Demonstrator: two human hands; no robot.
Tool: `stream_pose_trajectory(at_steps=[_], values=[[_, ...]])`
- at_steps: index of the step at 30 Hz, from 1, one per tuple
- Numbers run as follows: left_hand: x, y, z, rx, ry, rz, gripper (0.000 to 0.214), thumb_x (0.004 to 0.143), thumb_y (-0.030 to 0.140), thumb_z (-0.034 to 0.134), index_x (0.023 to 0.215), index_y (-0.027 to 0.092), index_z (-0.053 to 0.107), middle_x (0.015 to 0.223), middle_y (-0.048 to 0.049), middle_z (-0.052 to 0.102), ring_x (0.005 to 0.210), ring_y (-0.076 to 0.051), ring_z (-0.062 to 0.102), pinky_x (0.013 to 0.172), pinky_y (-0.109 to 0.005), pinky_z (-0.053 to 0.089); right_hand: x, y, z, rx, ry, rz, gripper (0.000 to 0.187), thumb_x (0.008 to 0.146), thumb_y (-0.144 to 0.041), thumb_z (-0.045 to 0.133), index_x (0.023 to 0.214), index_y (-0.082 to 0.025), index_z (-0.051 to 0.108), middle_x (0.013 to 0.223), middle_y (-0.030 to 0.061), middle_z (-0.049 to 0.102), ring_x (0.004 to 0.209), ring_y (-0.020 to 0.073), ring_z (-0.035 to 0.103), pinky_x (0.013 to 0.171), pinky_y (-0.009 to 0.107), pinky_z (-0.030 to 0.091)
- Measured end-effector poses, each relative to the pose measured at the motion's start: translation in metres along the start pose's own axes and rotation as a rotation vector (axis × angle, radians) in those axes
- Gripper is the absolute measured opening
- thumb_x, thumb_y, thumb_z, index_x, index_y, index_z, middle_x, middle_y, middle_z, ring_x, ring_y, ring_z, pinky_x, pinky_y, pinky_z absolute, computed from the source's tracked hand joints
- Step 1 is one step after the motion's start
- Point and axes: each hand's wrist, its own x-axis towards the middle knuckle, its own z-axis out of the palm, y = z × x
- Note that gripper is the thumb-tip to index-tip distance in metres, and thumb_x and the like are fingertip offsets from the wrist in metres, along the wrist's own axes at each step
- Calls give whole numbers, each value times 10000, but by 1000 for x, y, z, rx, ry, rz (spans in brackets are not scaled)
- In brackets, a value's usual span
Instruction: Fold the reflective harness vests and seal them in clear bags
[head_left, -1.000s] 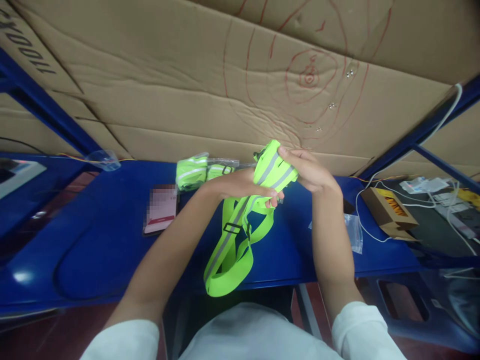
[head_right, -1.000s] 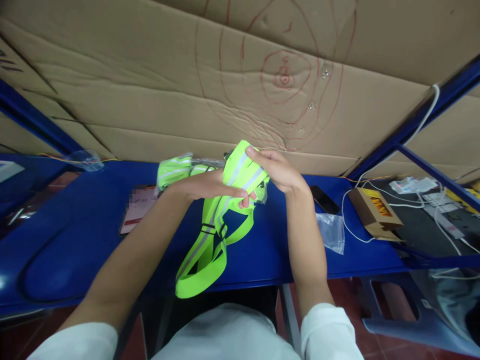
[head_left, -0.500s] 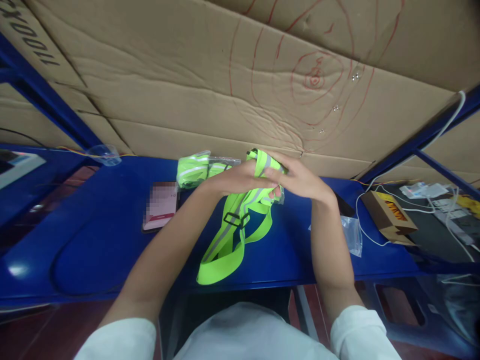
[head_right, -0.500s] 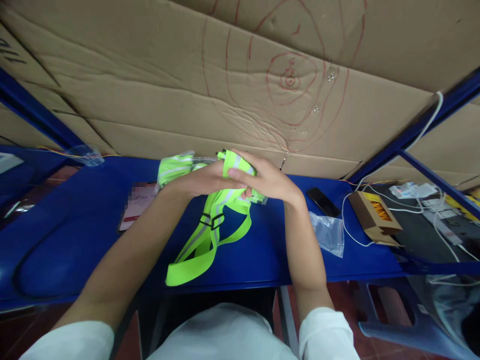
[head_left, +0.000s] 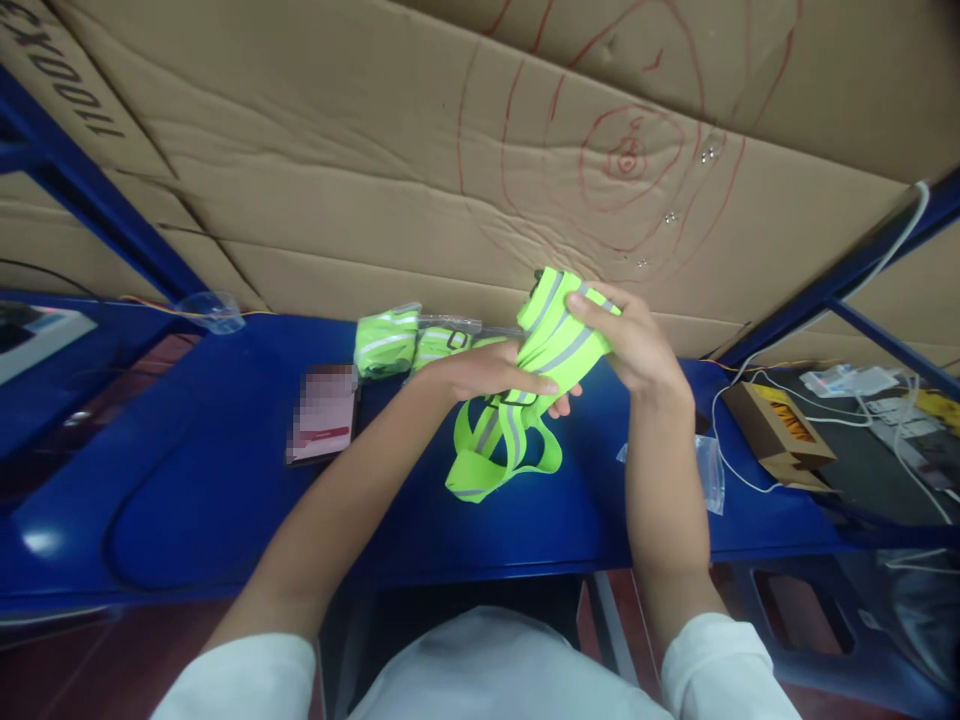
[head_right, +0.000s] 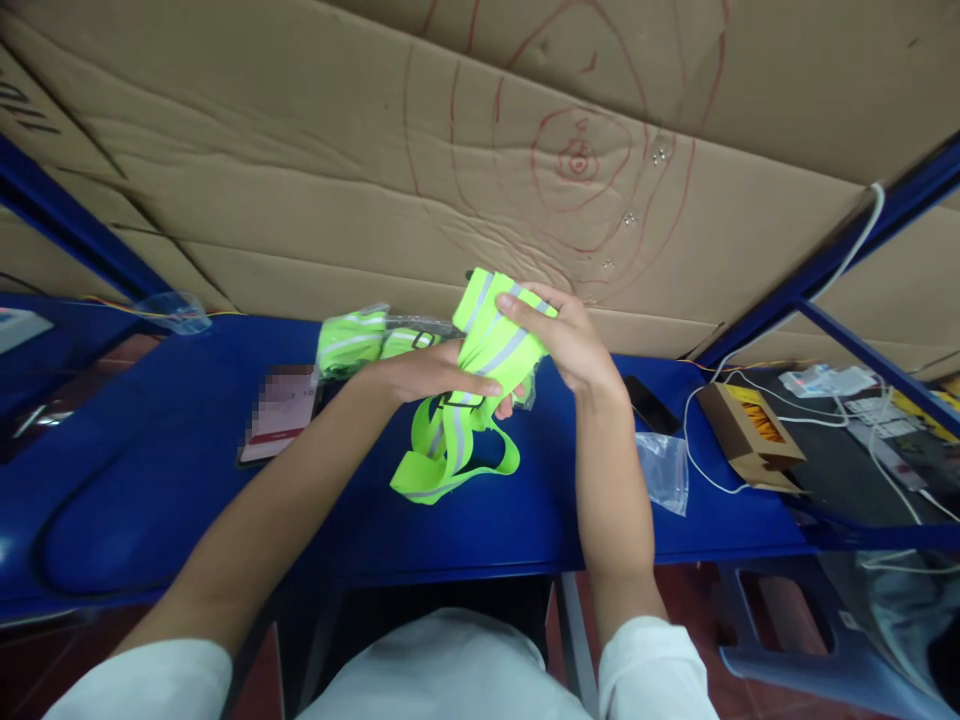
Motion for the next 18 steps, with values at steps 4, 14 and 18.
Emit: stream_pose_trajectory(at_steps=[4, 14, 18], values=[[-3, 9, 5, 152, 28, 22, 370, 930, 426, 751, 1192, 165, 757, 1024, -108, 797, 930, -209, 747, 916, -317, 562, 3, 8, -2, 124, -235, 181, 597, 829, -749, 731, 1111, -225, 778, 815, 49, 751, 544, 184, 608, 460, 354, 493], [-12, 25, 4, 249, 182, -33, 264, 936, 428, 711, 966, 177, 787, 964, -78, 805, 960, -235, 762, 902, -319, 574, -3, -2, 7, -418, -169, -309, 531, 962, -630, 653, 1328, -246, 696, 1335, 91, 724, 1284, 283, 649, 1115, 456, 509], [-19, 33, 2, 236, 143, -23, 217, 886, 355, 775, 978, 159, 785, 1000, -100, 806, 978, -242, 765, 897, -336, 585, -11, -10, 13, -575, -260, -373, 716, 887, -566, 780, 1497, -242, 593, 1459, 108, 662, 1355, 349, 611, 1142, 501, 485]])
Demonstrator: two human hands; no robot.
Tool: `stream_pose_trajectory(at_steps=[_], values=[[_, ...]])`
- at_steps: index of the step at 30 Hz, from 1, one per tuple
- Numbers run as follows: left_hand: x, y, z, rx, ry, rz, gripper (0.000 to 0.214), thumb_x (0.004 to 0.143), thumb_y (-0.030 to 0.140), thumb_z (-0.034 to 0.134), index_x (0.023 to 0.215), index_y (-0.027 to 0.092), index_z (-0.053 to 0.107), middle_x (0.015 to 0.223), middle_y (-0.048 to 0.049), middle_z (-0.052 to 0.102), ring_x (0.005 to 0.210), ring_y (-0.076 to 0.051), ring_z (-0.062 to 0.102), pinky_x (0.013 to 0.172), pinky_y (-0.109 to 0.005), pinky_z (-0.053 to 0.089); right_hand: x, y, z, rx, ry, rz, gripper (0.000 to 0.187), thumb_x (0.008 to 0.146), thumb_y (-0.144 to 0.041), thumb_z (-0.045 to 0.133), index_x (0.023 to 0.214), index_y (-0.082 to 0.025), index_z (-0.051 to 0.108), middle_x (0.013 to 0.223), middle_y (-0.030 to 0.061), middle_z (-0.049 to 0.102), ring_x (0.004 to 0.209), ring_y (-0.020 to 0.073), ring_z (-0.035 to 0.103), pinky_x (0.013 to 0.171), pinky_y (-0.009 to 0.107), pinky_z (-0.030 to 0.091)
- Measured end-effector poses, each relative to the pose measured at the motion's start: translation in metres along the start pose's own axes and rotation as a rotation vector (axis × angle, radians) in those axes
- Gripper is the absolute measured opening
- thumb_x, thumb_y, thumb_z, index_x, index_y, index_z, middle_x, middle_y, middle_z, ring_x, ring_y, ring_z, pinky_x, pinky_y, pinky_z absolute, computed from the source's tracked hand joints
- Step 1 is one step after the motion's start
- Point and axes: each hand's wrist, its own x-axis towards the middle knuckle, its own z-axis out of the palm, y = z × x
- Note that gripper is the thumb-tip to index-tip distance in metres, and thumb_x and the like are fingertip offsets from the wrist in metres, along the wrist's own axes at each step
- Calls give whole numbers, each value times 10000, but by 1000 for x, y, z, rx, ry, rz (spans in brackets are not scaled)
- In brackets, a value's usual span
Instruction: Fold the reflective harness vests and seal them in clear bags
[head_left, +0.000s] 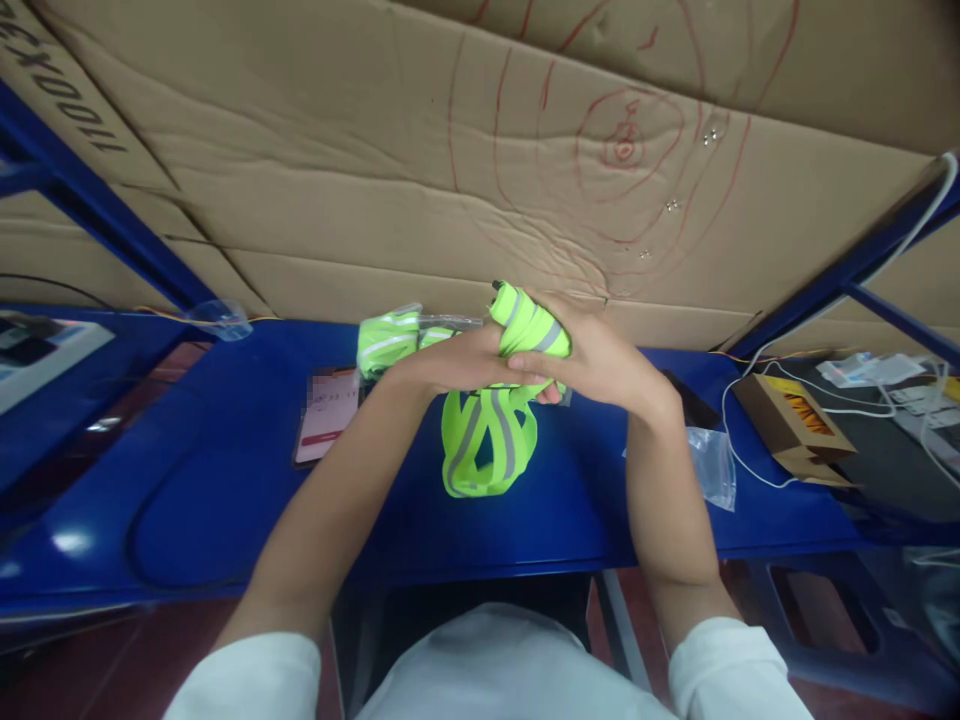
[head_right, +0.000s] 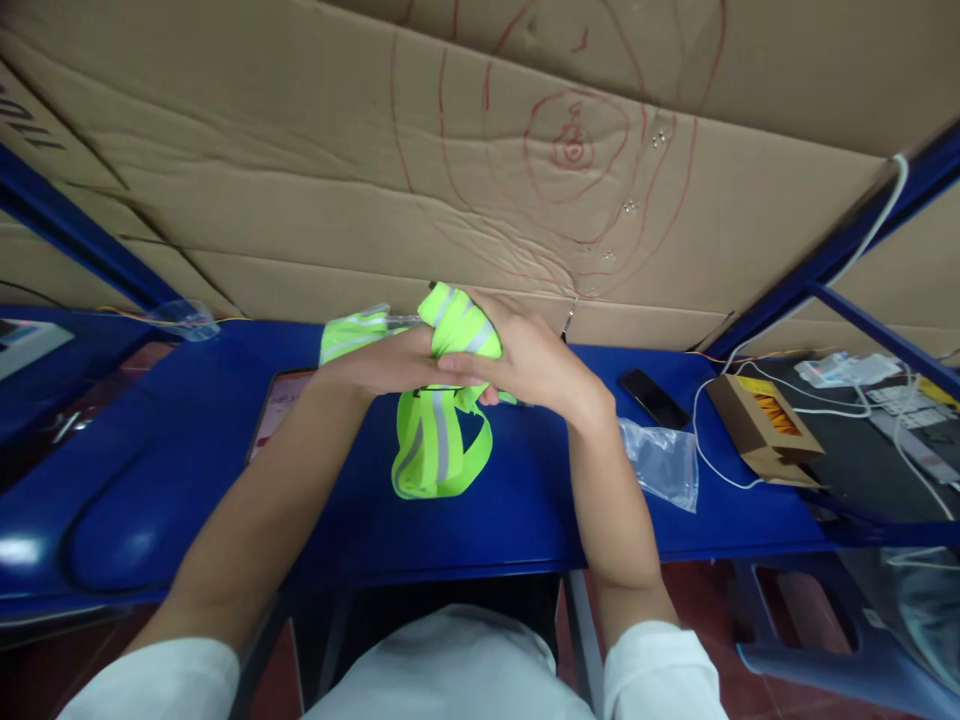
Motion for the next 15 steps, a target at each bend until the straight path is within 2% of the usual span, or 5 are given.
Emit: stream_pose_trajectory(at_steps=[2, 6, 11, 13, 15], values=[[-2, 2, -1, -19, 2, 4, 250, 856, 319, 816, 1045, 160, 781, 1055, -101, 805, 1021, -242, 763, 905, -339, 594, 2, -2, 3, -14, 58, 22, 676, 884, -542, 789, 1473, -260, 616, 1442, 92, 676, 1327, 354, 634, 1120, 499, 501], [2, -1, 3, -107, 103, 10, 393, 761, 264, 899, 1109, 150, 756, 1114, -93, 798, 1053, -246, 757, 928, -349, 601, 5, 1, 3, -4, 206, 65, 593, 869, -536, 802, 1391, -290, 665, 1416, 58, 687, 1320, 361, 633, 1111, 495, 507], [13, -14, 10, -196, 348, -96, 584, 666, 255, 952, 1191, 154, 718, 1148, -114, 787, 1004, -289, 764, 895, -416, 614, -1, 6, -10, 96, 529, 143, 513, 895, -600, 755, 1263, -255, 666, 1219, 79, 723, 1166, 317, 679, 988, 469, 557], [15, -18, 13, -189, 326, -146, 571, 650, 279, 966, 1155, 154, 731, 1128, -117, 790, 970, -294, 764, 872, -429, 617, -3, 9, -13, 177, 584, 170, 491, 882, -638, 753, 1168, -251, 657, 1071, 53, 717, 1029, 266, 703, 875, 418, 587], [15, -19, 18, -222, 209, -123, 542, 679, 304, 956, 1153, 156, 740, 1136, -117, 788, 1012, -299, 757, 904, -440, 613, -3, 11, -13, 250, 571, 199, 476, 866, -677, 748, 1037, -245, 648, 903, 19, 683, 863, 217, 697, 751, 368, 592]])
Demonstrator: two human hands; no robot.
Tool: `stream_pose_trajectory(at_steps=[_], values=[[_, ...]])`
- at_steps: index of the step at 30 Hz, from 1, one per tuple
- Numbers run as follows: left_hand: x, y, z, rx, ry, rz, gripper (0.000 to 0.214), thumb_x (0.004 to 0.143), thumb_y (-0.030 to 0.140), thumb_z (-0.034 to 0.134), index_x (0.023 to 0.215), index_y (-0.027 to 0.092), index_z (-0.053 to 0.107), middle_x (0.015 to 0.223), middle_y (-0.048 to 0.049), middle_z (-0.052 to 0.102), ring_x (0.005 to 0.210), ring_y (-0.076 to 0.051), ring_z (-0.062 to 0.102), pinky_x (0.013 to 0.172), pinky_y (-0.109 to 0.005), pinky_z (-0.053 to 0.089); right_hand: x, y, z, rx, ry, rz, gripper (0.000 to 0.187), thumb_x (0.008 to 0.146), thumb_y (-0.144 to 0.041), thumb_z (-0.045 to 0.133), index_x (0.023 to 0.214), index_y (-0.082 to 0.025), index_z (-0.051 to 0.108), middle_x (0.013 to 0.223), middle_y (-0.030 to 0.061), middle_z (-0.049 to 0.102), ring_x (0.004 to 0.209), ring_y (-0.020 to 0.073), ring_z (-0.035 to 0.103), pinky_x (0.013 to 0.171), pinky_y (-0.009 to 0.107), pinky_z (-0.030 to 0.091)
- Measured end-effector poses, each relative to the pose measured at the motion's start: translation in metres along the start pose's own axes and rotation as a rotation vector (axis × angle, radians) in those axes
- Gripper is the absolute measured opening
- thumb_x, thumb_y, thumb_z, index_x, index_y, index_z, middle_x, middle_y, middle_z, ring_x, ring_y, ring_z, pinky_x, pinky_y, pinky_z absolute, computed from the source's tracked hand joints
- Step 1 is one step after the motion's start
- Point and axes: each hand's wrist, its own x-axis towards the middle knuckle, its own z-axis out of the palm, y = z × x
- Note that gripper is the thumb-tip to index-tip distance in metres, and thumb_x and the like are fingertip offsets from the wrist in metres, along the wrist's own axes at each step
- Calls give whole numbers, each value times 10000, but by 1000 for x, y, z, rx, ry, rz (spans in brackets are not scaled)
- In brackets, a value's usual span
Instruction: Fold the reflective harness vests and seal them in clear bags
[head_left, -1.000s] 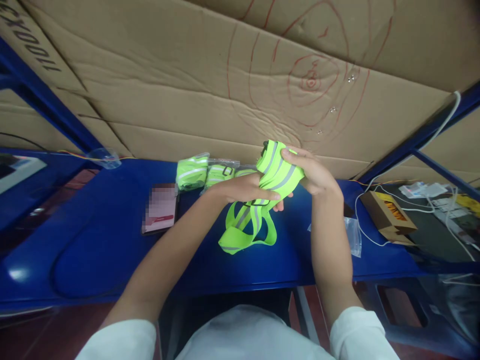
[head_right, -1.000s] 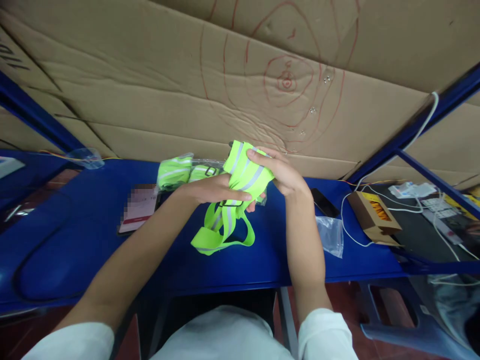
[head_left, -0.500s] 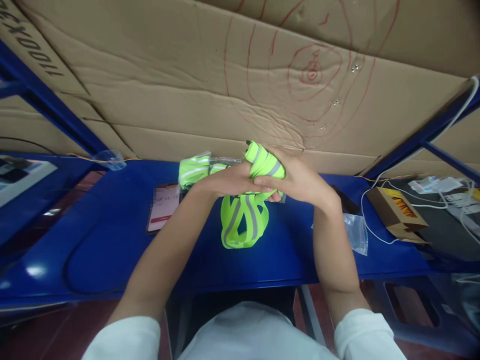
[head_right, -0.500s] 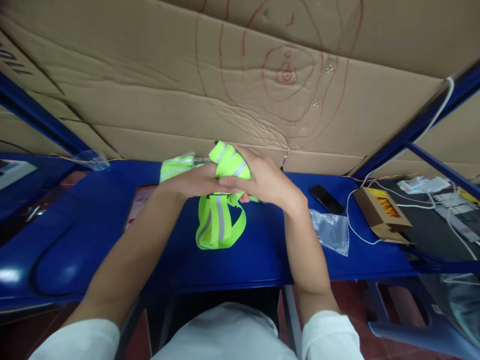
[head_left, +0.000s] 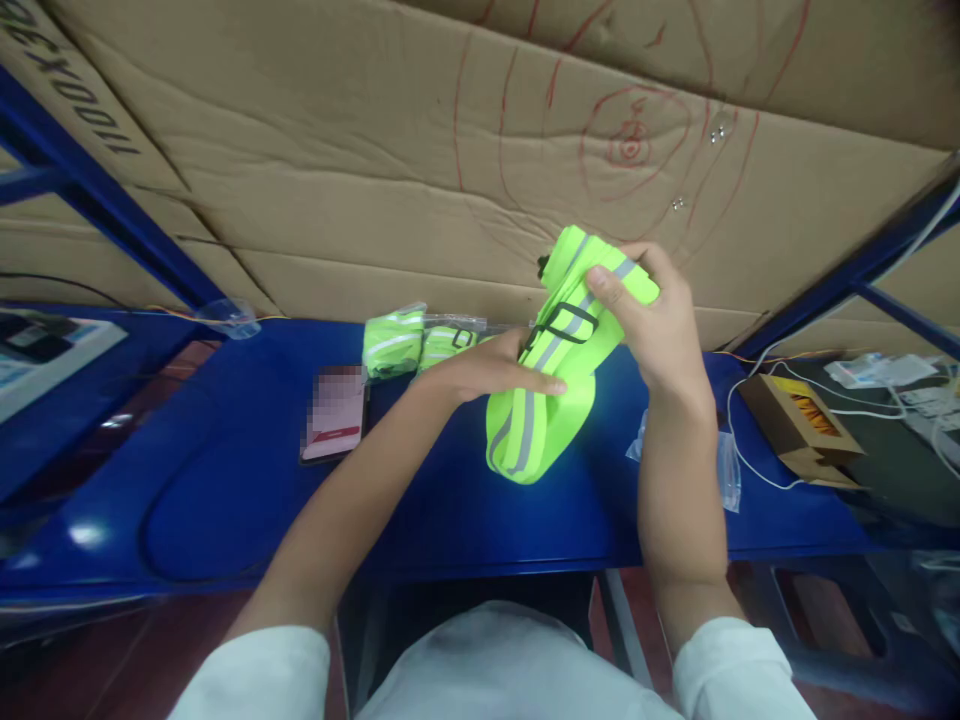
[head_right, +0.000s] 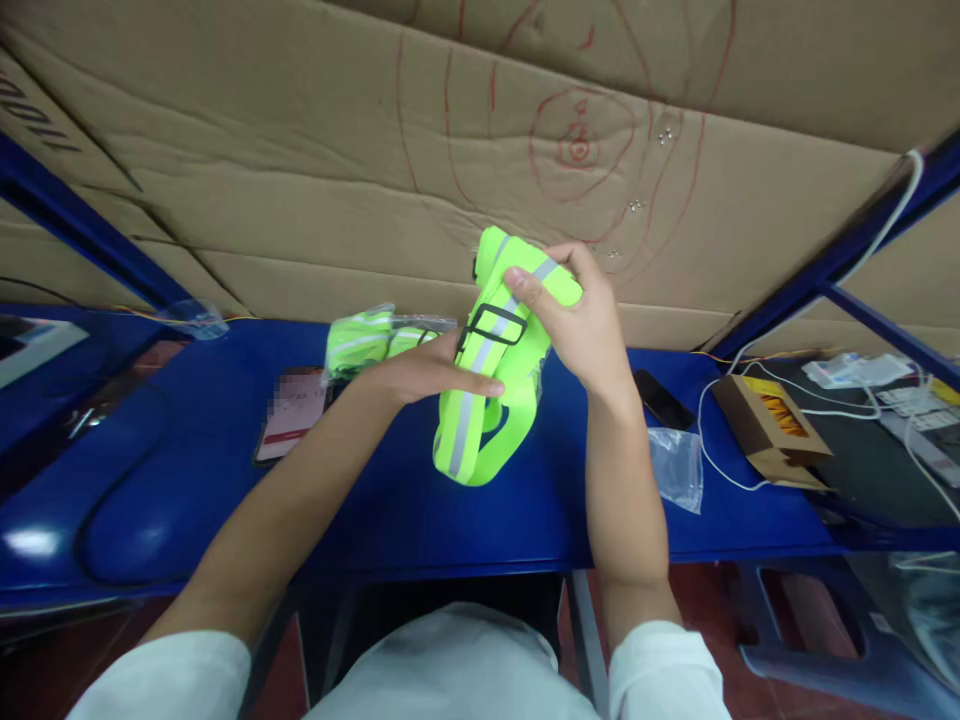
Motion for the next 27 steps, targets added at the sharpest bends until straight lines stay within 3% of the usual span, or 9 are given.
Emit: stream_pose_trajectory(at_steps=[4, 9, 14, 19, 21, 25, 27], values=[[2, -4, 17, -202, -128, 139, 540, 706, 303, 940, 1186, 156, 741, 1203, -115, 776, 1126, -303, 734, 995, -432, 588, 1, 1, 9, 49, 16, 52, 483, 863, -715, 729, 933, -250, 623, 783, 0, 648, 695, 178, 649, 632, 340, 576], [9, -9, 28, -292, -122, 129, 399, 755, 336, 915, 1042, 108, 759, 1056, -139, 785, 1003, -288, 757, 932, -417, 606, 3, -2, 10, 1, 92, -34, 471, 818, -673, 802, 975, -253, 660, 893, 26, 690, 805, 197, 671, 745, 366, 585], [4, -4, 8, -15, -118, 71, 378, 807, 400, 874, 1042, 135, 742, 1004, -101, 782, 916, -237, 745, 839, -357, 607, 3, 1, 4, 108, 59, 97, 437, 823, -656, 800, 913, -245, 682, 836, -3, 690, 820, 187, 688, 747, 340, 566], [-10, 10, -12, 285, -22, 69, 487, 783, 417, 878, 1174, 171, 724, 1151, -88, 790, 1054, -284, 750, 904, -374, 607, 6, 8, 17, 347, -186, 298, 478, 860, -713, 721, 871, -236, 688, 888, 28, 735, 872, 209, 711, 763, 351, 587], [-12, 13, -15, 352, 8, 111, 515, 768, 433, 881, 1181, 169, 723, 1175, -93, 785, 1082, -299, 746, 925, -385, 605, 8, 15, 24, 356, -213, 315, 485, 868, -726, 701, 870, -241, 684, 893, 32, 737, 889, 207, 709, 779, 351, 591], [-12, 15, -13, 254, -120, 170, 442, 804, 392, 848, 1157, 150, 736, 1170, -110, 787, 1078, -278, 753, 945, -389, 610, 10, 26, 30, 215, 8, 116, 416, 821, -626, 812, 881, -240, 669, 921, 7, 722, 836, 163, 679, 779, 318, 571], [-11, 15, -12, 165, -133, 188, 436, 795, 369, 859, 1149, 145, 738, 1148, -113, 792, 1072, -278, 758, 949, -401, 616, 8, 23, 27, 121, -45, -18, 391, 935, -629, 688, 923, -239, 707, 965, 22, 739, 885, 175, 695, 836, 342, 575]])
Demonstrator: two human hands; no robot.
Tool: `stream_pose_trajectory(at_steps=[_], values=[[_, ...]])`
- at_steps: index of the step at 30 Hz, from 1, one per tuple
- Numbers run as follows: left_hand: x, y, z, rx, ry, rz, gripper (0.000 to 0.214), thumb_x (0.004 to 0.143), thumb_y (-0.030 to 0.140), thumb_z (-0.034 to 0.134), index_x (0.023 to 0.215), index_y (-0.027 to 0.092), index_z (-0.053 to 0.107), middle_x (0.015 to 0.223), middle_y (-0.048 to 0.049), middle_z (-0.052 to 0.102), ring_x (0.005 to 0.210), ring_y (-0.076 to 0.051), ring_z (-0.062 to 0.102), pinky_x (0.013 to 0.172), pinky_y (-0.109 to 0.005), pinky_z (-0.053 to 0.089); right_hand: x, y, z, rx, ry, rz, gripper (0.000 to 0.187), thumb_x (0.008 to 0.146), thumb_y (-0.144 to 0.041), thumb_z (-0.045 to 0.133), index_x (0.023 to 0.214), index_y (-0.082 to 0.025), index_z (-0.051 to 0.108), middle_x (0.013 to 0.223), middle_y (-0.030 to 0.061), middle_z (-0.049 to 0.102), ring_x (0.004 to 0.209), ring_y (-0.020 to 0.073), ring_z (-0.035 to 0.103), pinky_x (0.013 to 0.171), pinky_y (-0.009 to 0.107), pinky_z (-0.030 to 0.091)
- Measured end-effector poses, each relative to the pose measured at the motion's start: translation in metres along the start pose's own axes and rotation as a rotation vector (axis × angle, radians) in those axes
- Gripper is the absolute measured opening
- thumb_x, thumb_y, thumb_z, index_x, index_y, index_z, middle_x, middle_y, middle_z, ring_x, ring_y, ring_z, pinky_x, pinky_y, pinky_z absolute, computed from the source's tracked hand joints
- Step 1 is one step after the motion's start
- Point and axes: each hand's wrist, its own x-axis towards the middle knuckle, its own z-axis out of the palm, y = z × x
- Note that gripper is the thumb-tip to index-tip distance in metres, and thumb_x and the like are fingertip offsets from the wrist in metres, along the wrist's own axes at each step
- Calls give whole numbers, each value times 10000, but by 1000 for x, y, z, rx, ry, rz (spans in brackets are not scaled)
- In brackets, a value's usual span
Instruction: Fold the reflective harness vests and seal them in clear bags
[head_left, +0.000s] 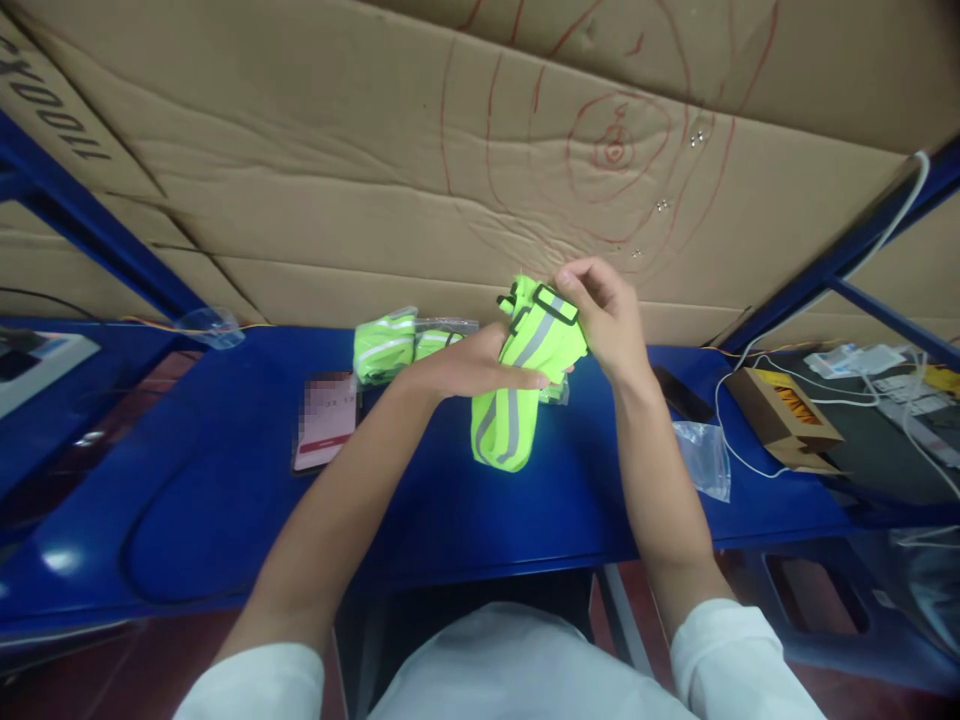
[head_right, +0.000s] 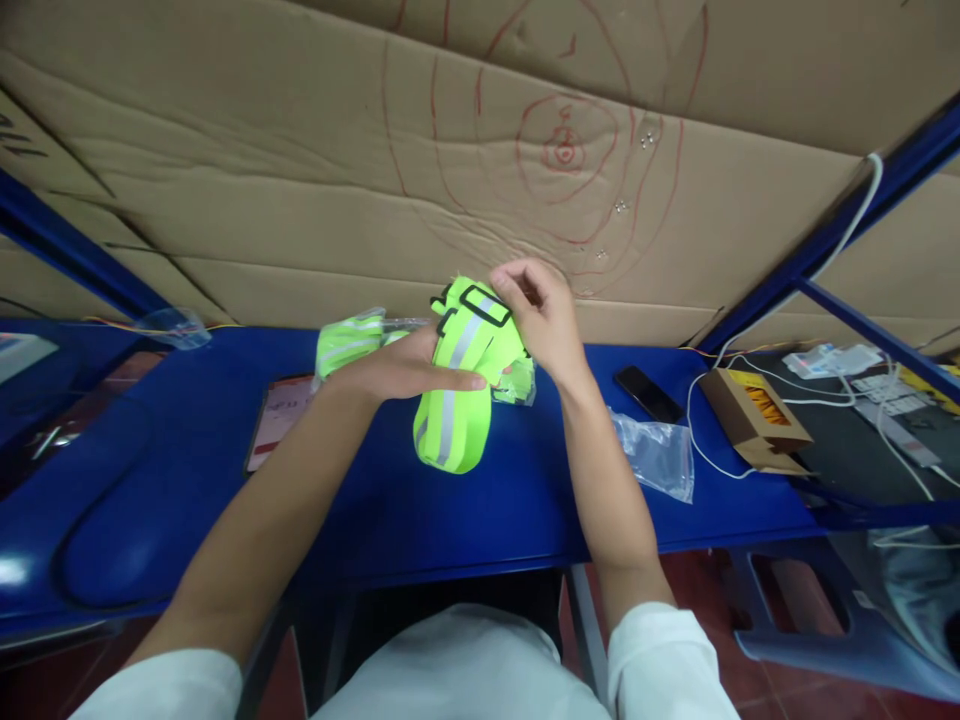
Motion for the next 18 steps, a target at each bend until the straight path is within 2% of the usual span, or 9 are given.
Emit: stream_pose_trajectory(at_steps=[2, 3, 6, 10, 14, 18], values=[[0, 0, 0, -32, 51, 5, 458, 774, 382, 881, 1133, 136, 738, 1131, -126, 793, 1054, -292, 762, 946, -432, 619, -4, -8, -5, -97, -167, -94, 456, 1024, -648, 525, 1077, -253, 746, 1101, 47, 763, 1046, 215, 712, 949, 394, 573], [0, 0, 0, -24, 77, 2, 472, 763, 388, 891, 1128, 132, 738, 1123, -131, 794, 1036, -297, 764, 937, -446, 620, -6, -12, -6, -143, -242, -138, 479, 1023, -659, 520, 1193, -265, 733, 1213, 53, 754, 1152, 237, 696, 1018, 421, 557], [-2, 1, 1, 23, 109, -7, 437, 763, 349, 896, 1109, 126, 750, 1105, -130, 798, 1008, -290, 764, 928, -442, 615, -10, -20, -8, -254, -342, -244, 626, 914, -656, 706, 1402, -270, 635, 1434, 70, 674, 1332, 279, 622, 1140, 457, 495], [2, -3, 7, -115, 118, -15, 368, 759, 296, 903, 1051, 125, 760, 1064, -108, 801, 961, -260, 762, 870, -388, 613, -9, -17, -3, -345, -275, -249, 598, 879, -605, 773, 1336, -237, 657, 1316, 78, 725, 1229, 286, 673, 1092, 458, 521], [12, -15, 16, -315, 238, -75, 516, 644, 236, 970, 1096, 141, 741, 1022, -69, 782, 921, -223, 743, 862, -358, 589, -5, -11, -3, -416, -186, -270, 567, 875, -604, 776, 1294, -240, 662, 1295, 82, 732, 1226, 298, 673, 1097, 482, 515], [19, -24, 21, -345, 216, -163, 531, 639, 231, 970, 1107, 146, 734, 1054, -68, 767, 936, -211, 733, 866, -346, 574, -2, -9, -9, -432, -74, -275, 564, 864, -615, 787, 1279, -253, 663, 1324, 82, 726, 1259, 301, 661, 1141, 495, 489]])
